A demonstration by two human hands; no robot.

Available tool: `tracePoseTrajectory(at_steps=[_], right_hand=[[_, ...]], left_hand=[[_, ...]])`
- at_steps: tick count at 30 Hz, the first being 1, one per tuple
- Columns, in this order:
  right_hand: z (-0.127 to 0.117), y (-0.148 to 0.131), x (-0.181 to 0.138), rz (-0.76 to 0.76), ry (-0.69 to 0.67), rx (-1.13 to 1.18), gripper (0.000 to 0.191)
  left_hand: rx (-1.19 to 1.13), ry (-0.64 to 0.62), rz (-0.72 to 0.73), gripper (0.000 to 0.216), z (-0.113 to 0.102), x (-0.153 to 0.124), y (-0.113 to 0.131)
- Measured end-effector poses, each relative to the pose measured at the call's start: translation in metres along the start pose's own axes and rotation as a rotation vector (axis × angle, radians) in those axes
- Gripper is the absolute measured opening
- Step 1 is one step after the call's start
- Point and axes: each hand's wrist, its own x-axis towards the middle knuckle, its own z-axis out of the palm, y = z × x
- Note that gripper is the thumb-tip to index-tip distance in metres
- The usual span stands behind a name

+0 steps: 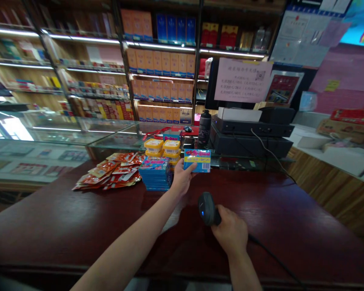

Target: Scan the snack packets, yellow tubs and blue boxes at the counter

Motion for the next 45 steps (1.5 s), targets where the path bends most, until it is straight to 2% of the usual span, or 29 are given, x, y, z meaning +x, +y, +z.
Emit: tracePoseTrajectory(at_steps=[4, 7, 10, 12, 13, 15, 17, 18, 20, 24, 28, 30, 33, 35, 40, 45], right_hand=[[0.0, -0.001, -0.001, 0.002, -0.052, -0.002, 0.019], [-0.001, -0.004, -0.002, -0.001, -0.059, 0.017, 0.021], [-0.001, -0.006, -0.003, -0.008, -0.072, 0.019, 0.021], [-0.001, -0.008, -0.004, -0.009, -0.085, 0.015, 0.024], [0.0, -0.008, -0.004, -0.007, -0.088, 0.014, 0.025], [0.001, -0.008, -0.004, -0.006, -0.09, 0.009, 0.027], [0.002, -0.009, -0.005, -0.005, -0.084, -0.005, 0.028], [0.003, -0.009, -0.005, -0.006, -0.075, -0.01, 0.028], [0.004, -0.009, -0.005, -0.01, -0.056, -0.016, 0.029], [0.005, -0.009, -0.005, -0.018, -0.052, -0.033, 0.03], [0.005, -0.009, -0.005, -0.018, -0.058, -0.048, 0.028], [0.005, -0.009, -0.005, -0.021, -0.064, -0.064, 0.027], [0.005, -0.01, -0.004, -0.026, -0.071, -0.079, 0.028], [0.005, -0.01, -0.004, -0.022, -0.073, -0.084, 0.029], [0.002, -0.011, -0.003, -0.022, -0.095, -0.065, 0.027], [0.004, -0.009, -0.003, -0.029, -0.082, -0.045, 0.032]], left_hand=[[0.276, 0.05, 0.293, 0.033, 0.007, 0.007, 0.062], [0.504, 0.145, 0.526, 0.032, -0.006, 0.013, 0.113], [0.814, 0.223, 0.719, 0.03, -0.03, 0.015, 0.152], [1.064, 0.18, 0.808, 0.022, -0.046, 0.013, 0.17], [1.188, 0.11, 0.838, 0.02, -0.054, 0.012, 0.176], [1.412, -0.106, 0.853, 0.023, -0.067, 0.009, 0.184], [1.587, -0.328, 0.802, 0.029, -0.078, 0.006, 0.186], [1.655, -0.399, 0.762, 0.032, -0.082, 0.005, 0.184], [1.756, -0.449, 0.676, 0.034, -0.089, 0.002, 0.178], [1.788, -0.427, 0.55, 0.036, -0.102, -0.005, 0.162], [1.727, -0.435, 0.494, 0.045, -0.113, -0.017, 0.158], [1.694, -0.371, 0.497, 0.049, -0.12, -0.02, 0.158], [1.622, -0.249, 0.506, 0.038, -0.131, -0.021, 0.152], [1.568, -0.215, 0.499, 0.034, -0.135, -0.019, 0.145], [1.49, -0.161, 0.509, 0.03, -0.13, -0.012, 0.129], [1.55, -0.198, 0.566, 0.03, -0.127, -0.005, 0.124]])
